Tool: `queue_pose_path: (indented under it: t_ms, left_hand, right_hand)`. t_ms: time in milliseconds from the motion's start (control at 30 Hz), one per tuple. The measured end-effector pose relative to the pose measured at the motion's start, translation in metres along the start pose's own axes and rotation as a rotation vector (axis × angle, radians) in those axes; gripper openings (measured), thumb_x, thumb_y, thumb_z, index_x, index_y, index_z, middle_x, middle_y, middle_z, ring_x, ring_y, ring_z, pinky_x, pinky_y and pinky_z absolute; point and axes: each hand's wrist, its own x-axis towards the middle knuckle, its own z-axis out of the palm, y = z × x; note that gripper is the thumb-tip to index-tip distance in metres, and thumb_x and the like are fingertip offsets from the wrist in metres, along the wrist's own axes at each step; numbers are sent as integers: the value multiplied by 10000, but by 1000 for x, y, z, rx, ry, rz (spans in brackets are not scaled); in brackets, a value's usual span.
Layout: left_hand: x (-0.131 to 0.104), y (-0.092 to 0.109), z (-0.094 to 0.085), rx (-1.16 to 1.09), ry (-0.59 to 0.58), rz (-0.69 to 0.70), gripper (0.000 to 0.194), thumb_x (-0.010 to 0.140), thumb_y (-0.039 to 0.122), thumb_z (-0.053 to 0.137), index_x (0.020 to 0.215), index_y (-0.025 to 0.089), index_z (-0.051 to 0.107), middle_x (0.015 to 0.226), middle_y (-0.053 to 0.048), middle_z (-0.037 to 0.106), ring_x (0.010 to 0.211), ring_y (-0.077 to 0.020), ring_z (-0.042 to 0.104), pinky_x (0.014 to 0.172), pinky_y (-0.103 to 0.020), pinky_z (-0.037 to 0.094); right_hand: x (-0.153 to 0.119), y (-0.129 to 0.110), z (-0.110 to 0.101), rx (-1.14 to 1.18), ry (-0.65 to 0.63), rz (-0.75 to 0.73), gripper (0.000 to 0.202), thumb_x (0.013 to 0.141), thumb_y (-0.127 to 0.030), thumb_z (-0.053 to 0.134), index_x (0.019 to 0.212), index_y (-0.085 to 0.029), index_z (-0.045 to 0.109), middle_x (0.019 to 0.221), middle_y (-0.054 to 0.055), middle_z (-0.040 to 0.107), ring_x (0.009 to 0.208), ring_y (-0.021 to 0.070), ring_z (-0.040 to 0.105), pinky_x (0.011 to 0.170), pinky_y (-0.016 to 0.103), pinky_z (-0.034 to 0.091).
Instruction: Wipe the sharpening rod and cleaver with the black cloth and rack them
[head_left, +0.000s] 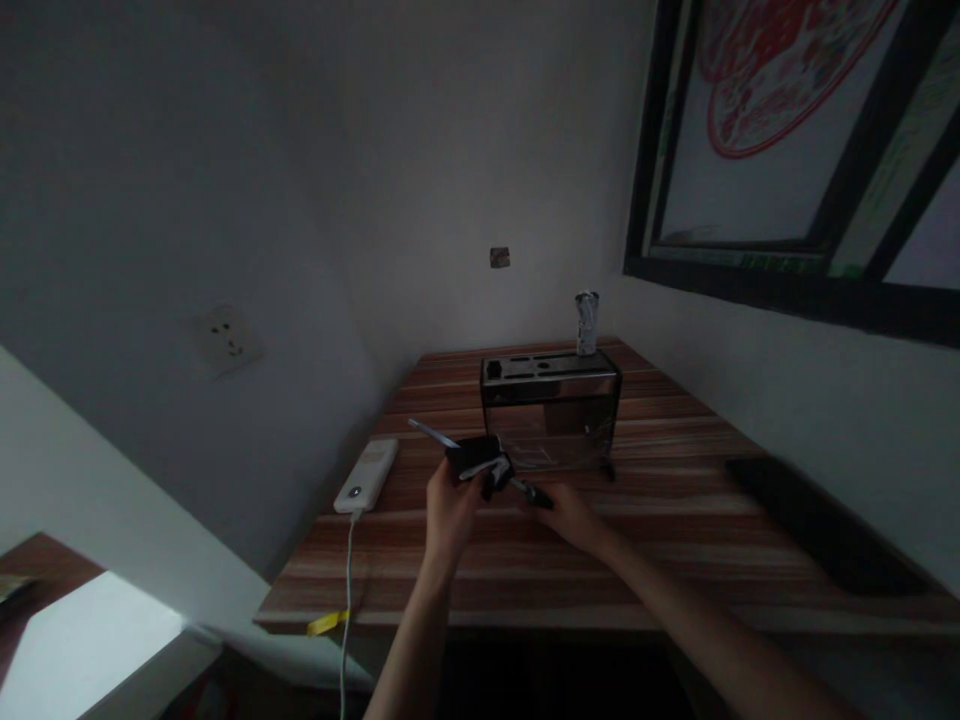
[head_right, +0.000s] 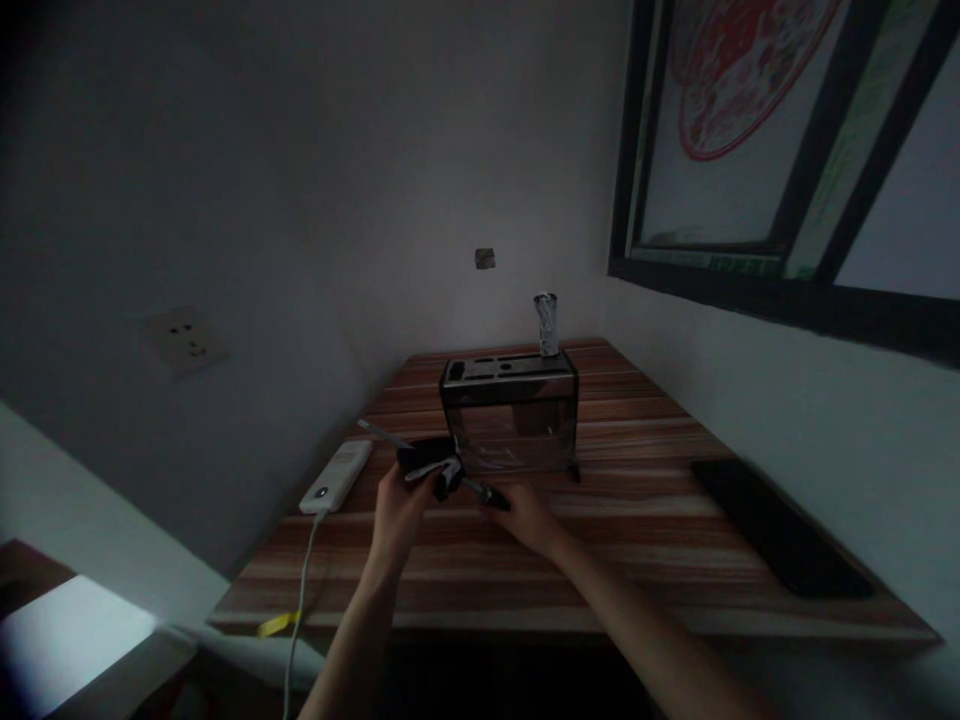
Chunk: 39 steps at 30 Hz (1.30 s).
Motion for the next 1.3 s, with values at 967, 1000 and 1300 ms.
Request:
queue_pose_path:
  t_ms: [967,1000,1300]
  left_hand:
    - [24,16,-27,-56,167,80,259,626,274,644,824,107,635,796,-64,689,801,-205,632,711,-279,486]
    - [21,15,-22,-58,152,72,260,632,274,643,833,109,631,804,-67,689,799,-202,632,708,-273,483]
    - [-9,-13,28,113,-136,25,156,671,240,591,768,122,623,697,-43,669,664,-170,615,577,-212,442]
  right_hand:
    - [-1,4,1,-20,18,47,257,764,-402,548,758,-158,629,700,-2,600,658,159,534,621,244,404]
    - [-1,3,0,-5,27,33,256,763,-404,552,792,-162,631,735,2,612,690,168,545,653,255,412]
    - [-1,4,0,117,50,52,174,754,-282,553,824,-144,633,795,36,660,750,205,590,674,291,450]
